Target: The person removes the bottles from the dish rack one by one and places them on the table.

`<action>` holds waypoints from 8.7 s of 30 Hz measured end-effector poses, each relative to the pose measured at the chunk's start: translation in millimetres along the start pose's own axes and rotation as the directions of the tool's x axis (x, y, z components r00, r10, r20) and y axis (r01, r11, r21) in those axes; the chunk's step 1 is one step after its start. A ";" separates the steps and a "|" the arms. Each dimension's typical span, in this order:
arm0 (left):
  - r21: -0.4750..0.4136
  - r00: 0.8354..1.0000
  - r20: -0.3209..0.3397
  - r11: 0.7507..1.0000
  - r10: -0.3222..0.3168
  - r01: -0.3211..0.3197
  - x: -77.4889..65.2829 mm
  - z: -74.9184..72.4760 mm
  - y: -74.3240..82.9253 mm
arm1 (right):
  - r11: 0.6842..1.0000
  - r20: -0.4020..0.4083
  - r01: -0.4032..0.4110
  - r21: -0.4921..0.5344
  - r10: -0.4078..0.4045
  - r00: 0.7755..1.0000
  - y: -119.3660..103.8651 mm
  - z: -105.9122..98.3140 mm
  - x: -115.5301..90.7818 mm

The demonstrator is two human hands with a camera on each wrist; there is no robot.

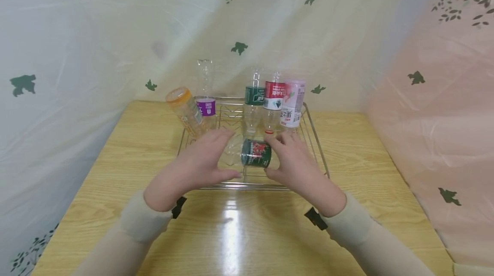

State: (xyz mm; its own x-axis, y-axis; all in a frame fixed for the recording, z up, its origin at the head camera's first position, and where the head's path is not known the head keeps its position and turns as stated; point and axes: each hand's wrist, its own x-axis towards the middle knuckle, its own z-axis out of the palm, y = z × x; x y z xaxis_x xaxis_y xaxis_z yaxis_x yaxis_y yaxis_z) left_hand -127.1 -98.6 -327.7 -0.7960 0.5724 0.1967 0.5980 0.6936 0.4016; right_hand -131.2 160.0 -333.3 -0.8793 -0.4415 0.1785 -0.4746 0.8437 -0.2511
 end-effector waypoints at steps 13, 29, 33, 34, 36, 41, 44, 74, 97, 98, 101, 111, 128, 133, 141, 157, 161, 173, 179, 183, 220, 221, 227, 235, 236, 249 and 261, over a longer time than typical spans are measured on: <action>0.068 0.994 0.099 0.997 -0.036 0.030 10.0 1.3 11.1 | 0.999 0.029 0.012 -0.045 -0.011 1.000 -5.9 3.7 -0.9; 0.198 0.985 0.161 0.980 -0.058 0.025 19.3 9.9 24.1 | 0.998 0.056 0.028 -0.051 -0.025 0.998 -15.7 8.3 -0.1; 0.223 0.987 0.153 0.975 -0.048 0.013 19.9 12.3 25.5 | 0.998 0.064 0.040 -0.053 -0.036 0.997 -16.3 8.0 -0.1; 0.227 0.987 0.151 0.974 -0.046 0.010 19.8 12.7 25.4 | 0.998 0.065 0.043 -0.054 -0.040 0.997 -16.6 8.2 0.1; 0.240 0.989 0.144 0.971 -0.037 0.001 19.7 13.2 25.5 | 0.997 0.067 0.048 -0.059 -0.044 0.997 -17.1 8.4 0.4; 0.251 0.990 0.134 0.968 -0.035 0.001 19.4 14.1 26.1 | 0.997 0.062 0.051 -0.065 -0.047 0.997 -18.0 8.7 0.4; 0.251 0.990 0.135 0.968 -0.039 0.004 19.5 15.1 26.2 | 0.996 0.058 0.058 -0.069 -0.054 0.997 -17.9 9.0 -0.4; 0.114 0.999 0.040 0.993 0.014 -0.018 1.6 14.2 9.7 | 0.995 0.017 0.104 -0.005 -0.103 0.994 -2.8 6.7 -1.9; 0.010 0.998 -0.030 0.999 -0.047 0.047 -19.4 2.7 -12.7 | 0.991 0.022 0.015 0.129 -0.018 1.000 18.1 5.7 -9.8; 0.011 0.998 -0.034 0.999 -0.045 0.046 -20.3 2.5 -13.0 | 0.991 0.014 0.021 0.135 -0.023 1.000 19.8 5.5 -9.9; -0.008 0.998 -0.045 0.999 -0.048 0.048 -22.2 2.6 -14.2 | 0.988 -0.011 0.037 0.150 -0.036 0.999 24.9 4.9 -10.2; -0.061 0.994 -0.036 0.993 -0.106 0.103 -27.4 0.1 -21.2 | 0.973 -0.018 0.059 0.224 -0.056 0.998 36.0 0.5 -12.3; -0.137 0.985 -0.113 0.984 -0.130 0.114 -38.0 -3.4 -27.6 | 0.961 -0.011 0.017 0.275 -0.014 1.000 54.7 2.8 -20.8; -0.159 0.981 -0.140 0.981 -0.137 0.114 -41.0 -5.1 -28.8 | 0.959 0.011 -0.021 0.284 0.019 1.000 61.6 1.5 -24.9; -0.167 0.970 -0.170 0.975 -0.176 0.147 -46.4 -8.9 -33.2 | 0.953 0.059 -0.109 0.281 0.096 0.994 70.9 -1.1 -33.0; -0.216 0.930 -0.311 0.968 -0.196 0.132 -57.5 -14.1 -43.8 | 0.941 0.091 -0.191 0.279 0.172 0.981 85.9 -3.5 -47.0; -0.201 0.912 -0.355 0.969 -0.205 0.140 -60.0 -14.0 -47.3 | 0.940 0.089 -0.196 0.279 0.178 0.980 90.6 -2.2 -50.1; -0.247 0.890 -0.353 0.946 -0.289 0.209 -70.0 -17.4 -49.8 | 0.940 0.120 -0.204 0.274 0.177 0.977 101.0 -0.2 -56.5; -0.254 0.876 -0.375 0.943 -0.303 0.217 -74.0 -19.5 -53.1 | 0.938 0.132 -0.202 0.281 0.171 0.976 105.8 2.3 -60.0; -0.253 0.863 -0.404 0.943 -0.304 0.215 -76.9 -20.3 -55.5 | 0.934 0.127 -0.211 0.288 0.181 0.975 108.4 2.6 -62.6; -0.345 0.732 -0.443 0.852 -0.518 0.395 -88.6 -22.1 -84.7 | 0.916 0.189 -0.270 0.297 0.221 0.957 136.3 17.2 -72.8; -0.353 0.730 -0.433 0.845 -0.528 0.402 -88.6 -21.6 -86.5 | 0.916 0.189 -0.269 0.297 0.219 0.957 136.8 17.5 -72.8; -0.383 0.710 -0.393 0.806 -0.584 0.451 -89.8 -18.2 -96.0 | 0.918 0.193 -0.263 0.298 0.212 0.958 138.9 19.5 -72.1; -0.377 0.677 -0.404 0.786 -0.615 0.489 -91.0 -8.2 -112.8 | 0.920 0.192 -0.259 0.294 0.209 0.959 139.6 21.8 -72.3; -0.384 0.673 -0.398 0.779 -0.624 0.495 -91.2 -7.4 -114.4 | 0.920 0.192 -0.259 0.294 0.208 0.959 139.7 22.0 -72.3; -0.430 0.629 -0.336 0.708 -0.702 0.560 -89.0 1.7 -132.9 | 0.921 0.204 -0.265 0.287 0.211 0.956 140.6 21.9 -72.3; -0.456 0.617 -0.316 0.685 -0.721 0.567 -85.7 12.5 -148.2 | 0.927 0.199 -0.256 0.275 0.206 0.958 139.1 20.8 -71.5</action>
State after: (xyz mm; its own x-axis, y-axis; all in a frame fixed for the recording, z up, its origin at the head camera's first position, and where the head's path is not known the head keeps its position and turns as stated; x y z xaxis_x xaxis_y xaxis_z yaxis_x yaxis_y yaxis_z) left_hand -146.3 -244.9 -415.3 -0.9516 -0.2853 0.1146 -0.0843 0.6005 0.7952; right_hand -135.2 302.6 -400.8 -0.9480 -0.3104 -0.0696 -0.2257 0.8106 -0.5404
